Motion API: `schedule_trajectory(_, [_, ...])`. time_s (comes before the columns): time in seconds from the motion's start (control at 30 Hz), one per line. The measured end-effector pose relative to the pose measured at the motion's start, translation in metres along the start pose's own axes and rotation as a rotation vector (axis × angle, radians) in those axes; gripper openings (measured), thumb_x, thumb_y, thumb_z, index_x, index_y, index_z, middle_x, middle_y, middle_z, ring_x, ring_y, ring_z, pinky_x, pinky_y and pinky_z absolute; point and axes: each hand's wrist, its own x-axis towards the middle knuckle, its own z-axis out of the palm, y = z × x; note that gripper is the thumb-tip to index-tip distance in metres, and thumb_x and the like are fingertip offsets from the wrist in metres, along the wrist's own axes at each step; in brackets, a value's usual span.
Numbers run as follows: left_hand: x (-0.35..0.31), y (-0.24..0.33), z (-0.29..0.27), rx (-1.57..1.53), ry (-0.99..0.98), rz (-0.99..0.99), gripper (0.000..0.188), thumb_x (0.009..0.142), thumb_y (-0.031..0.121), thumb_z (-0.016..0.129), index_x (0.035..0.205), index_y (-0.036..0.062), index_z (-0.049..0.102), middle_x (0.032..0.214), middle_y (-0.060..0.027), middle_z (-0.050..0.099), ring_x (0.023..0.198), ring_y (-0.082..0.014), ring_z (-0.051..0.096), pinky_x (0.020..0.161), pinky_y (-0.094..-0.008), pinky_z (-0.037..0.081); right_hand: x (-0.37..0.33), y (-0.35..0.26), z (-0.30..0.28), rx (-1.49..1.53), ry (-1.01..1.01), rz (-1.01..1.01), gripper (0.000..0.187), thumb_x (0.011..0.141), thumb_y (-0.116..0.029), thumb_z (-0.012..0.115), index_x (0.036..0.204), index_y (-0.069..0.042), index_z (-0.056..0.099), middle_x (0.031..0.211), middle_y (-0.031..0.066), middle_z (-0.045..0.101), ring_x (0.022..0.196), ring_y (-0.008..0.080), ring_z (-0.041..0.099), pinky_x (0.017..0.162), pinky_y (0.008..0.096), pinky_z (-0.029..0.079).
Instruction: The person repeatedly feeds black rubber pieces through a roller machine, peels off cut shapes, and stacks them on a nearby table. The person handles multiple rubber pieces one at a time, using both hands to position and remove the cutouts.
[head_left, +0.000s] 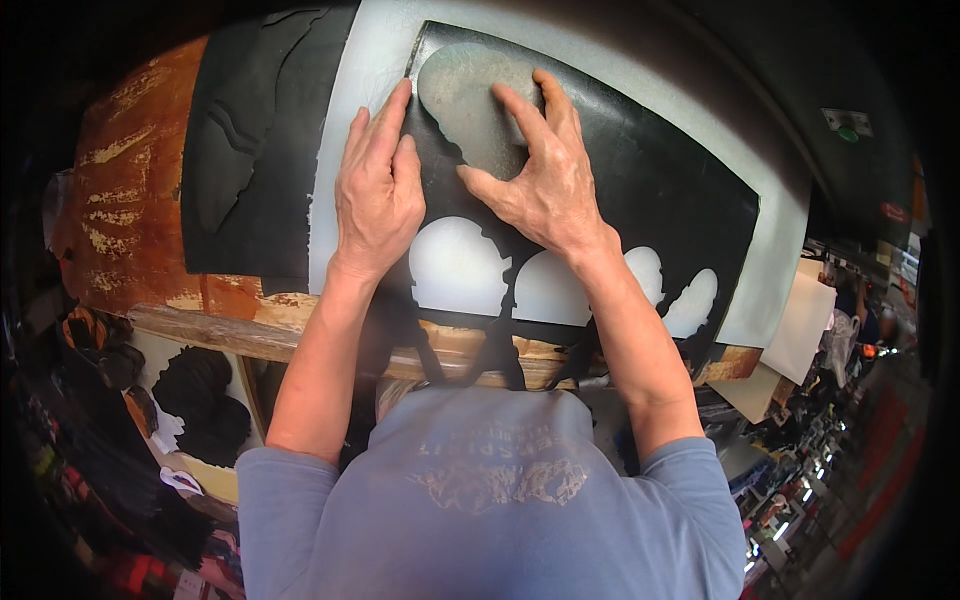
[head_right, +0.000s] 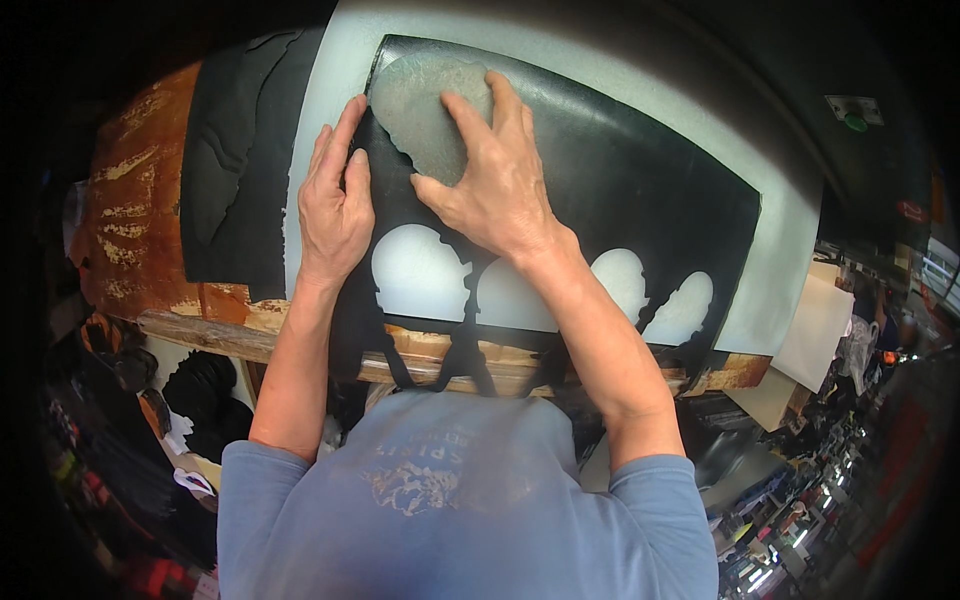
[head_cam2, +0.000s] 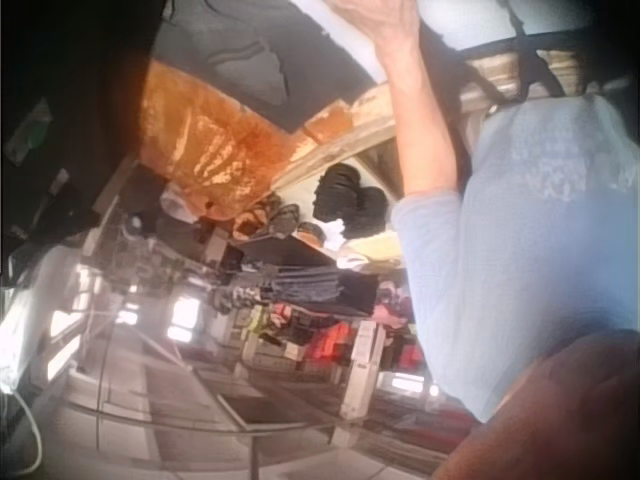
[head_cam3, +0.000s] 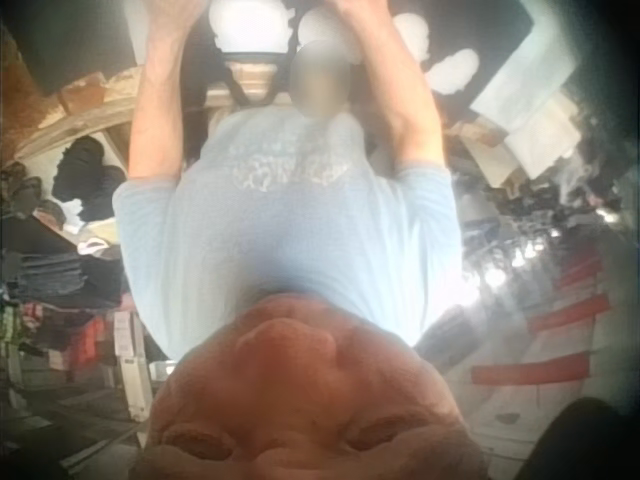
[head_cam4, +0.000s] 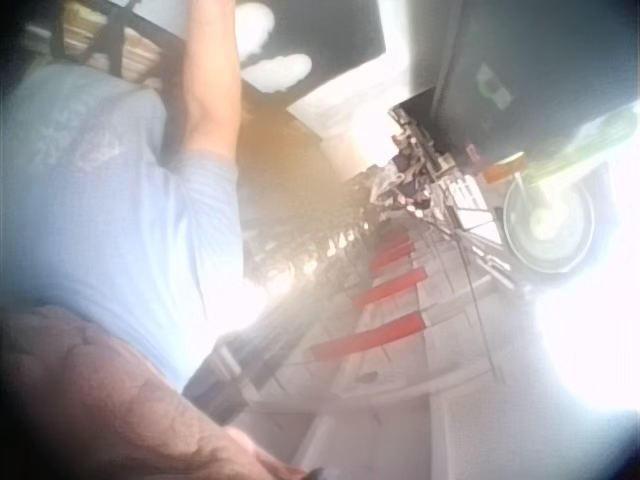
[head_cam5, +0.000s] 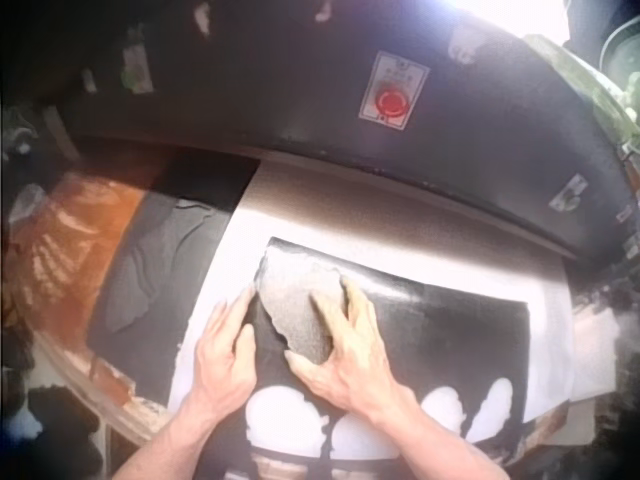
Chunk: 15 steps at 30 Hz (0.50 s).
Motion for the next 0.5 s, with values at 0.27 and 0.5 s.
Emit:
schedule_trajectory(0.27, [0.001, -0.002, -0.002, -0.295, 0.105, -0.176, 0.047, 0.109, 0.0, 0.04, 0.154, -0.0033, 0.053, 0.147, -0.0192, 0.066, 0.136, -0.0281, 0.064, 0.117, -0.037, 0.047, 0.028, -0.011, -0.011, -0.213, -0.083, -0.262, 0.095, 0.063, -0.015, 0.094, 0.15, -0.008, 0.055, 0.147, 0.0361, 0.049, 0.132, 0.0524, 0.053, 0.112, 0.0581, 0.048])
schedule_trajectory(0.5, [0.001, -0.002, -0.002, -0.266, 0.129, -0.13, 0.042, 0.106, -0.003, 0.044, 0.145, -0.004, 0.06, 0.135, -0.0209, 0.073, 0.127, -0.0328, 0.07, 0.113, -0.041, 0.051, 0.029, 0.017, -0.116, -0.63, -0.502, -0.575, 0.084, 0.084, 0.007, 0.068, 0.159, -0.028, 0.052, 0.165, 0.0144, 0.046, 0.155, 0.042, 0.039, 0.129, 0.054, 0.036])
